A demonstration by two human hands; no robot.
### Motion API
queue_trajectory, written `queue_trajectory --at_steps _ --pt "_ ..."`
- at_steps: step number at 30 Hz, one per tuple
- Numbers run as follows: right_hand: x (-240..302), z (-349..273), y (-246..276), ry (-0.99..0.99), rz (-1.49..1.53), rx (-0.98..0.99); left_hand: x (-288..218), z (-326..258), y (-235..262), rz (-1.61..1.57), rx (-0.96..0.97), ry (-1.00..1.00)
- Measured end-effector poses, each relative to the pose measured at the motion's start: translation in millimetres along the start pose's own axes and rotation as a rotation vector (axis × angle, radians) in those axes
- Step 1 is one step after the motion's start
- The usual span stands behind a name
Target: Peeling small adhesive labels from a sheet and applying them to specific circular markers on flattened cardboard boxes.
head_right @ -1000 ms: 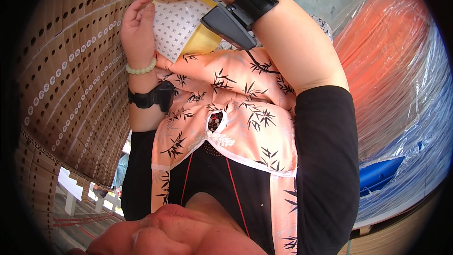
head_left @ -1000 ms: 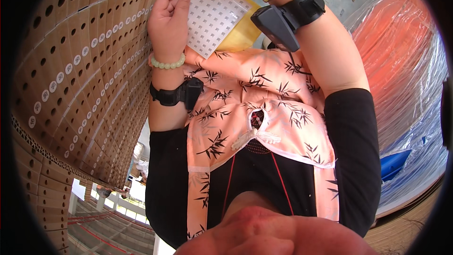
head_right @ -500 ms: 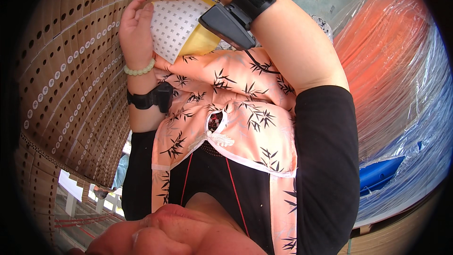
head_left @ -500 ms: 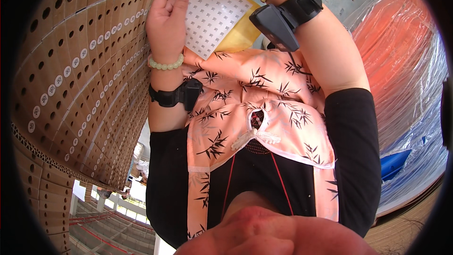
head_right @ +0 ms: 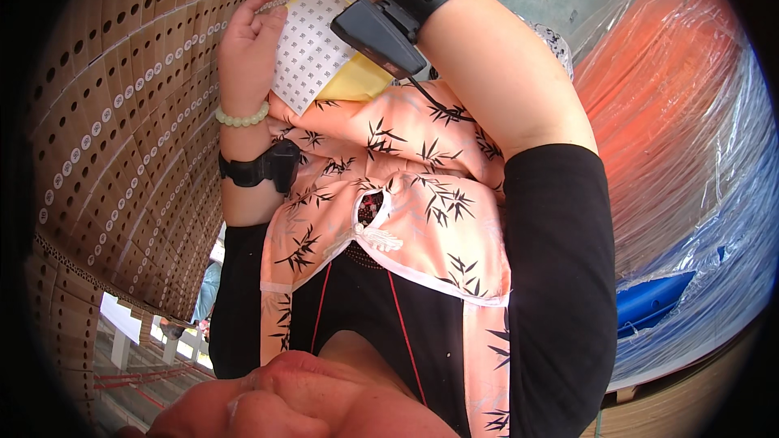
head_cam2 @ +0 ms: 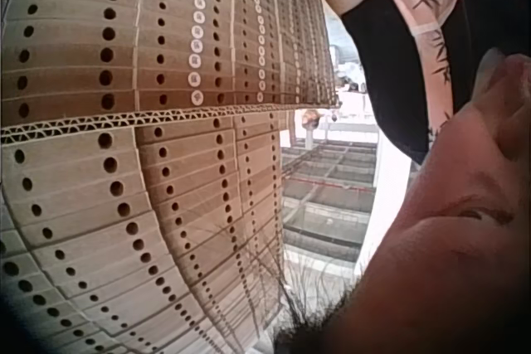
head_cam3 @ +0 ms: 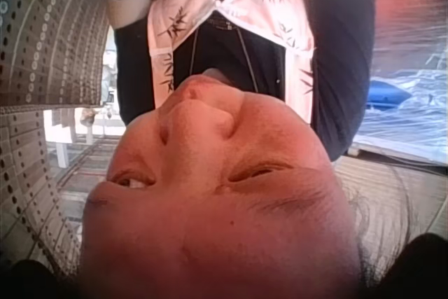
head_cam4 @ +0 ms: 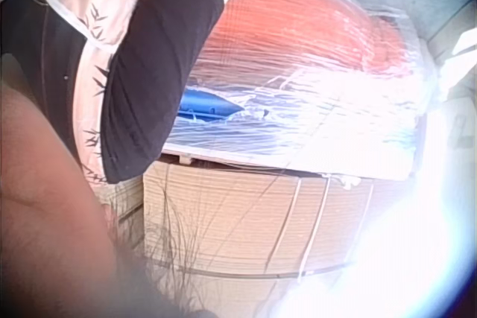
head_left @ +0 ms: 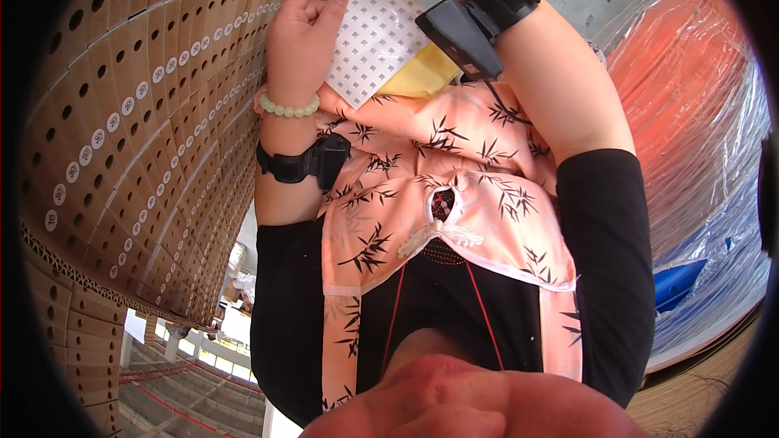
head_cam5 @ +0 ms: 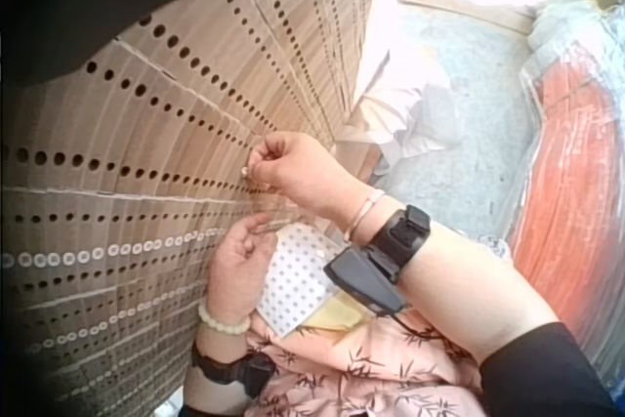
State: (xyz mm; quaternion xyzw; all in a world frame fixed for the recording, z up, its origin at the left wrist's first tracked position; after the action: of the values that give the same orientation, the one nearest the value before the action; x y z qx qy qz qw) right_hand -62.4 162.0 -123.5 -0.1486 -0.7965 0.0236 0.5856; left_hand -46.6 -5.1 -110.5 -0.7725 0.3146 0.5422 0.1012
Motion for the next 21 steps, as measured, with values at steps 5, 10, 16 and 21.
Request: queue_trajectory --at_steps 5,10,16,21 --pt "0 2 -15 0.041 0.083 0.028 2 -3 10 0.039 -0.012 -0.006" --pt "1 0 -4 0.085 0.01 -0.043 2 2 -2 0.021 0.014 -0.026" --pt "4 -1 -10 0.121 -0.062 -0.088 0 -1 1 0.029 -0.004 -0.007" --pt "8 -6 -14 0.192 -0.143 -0.186 -1 -1 -1 0.006 -0.005 0.002"
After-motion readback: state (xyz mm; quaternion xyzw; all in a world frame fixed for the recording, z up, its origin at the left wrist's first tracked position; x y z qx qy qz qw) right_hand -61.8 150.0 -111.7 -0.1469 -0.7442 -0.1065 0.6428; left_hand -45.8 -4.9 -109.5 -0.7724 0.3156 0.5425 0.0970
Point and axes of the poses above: each hand's wrist, its own z-axis towards the middle knuckle, its own y-axis out of the back of the hand, x = y × z, the point moved 5 cm from there along z, towards the middle knuckle, and after that the axes turned 6 degrees about -y, right-handed, at the moved point
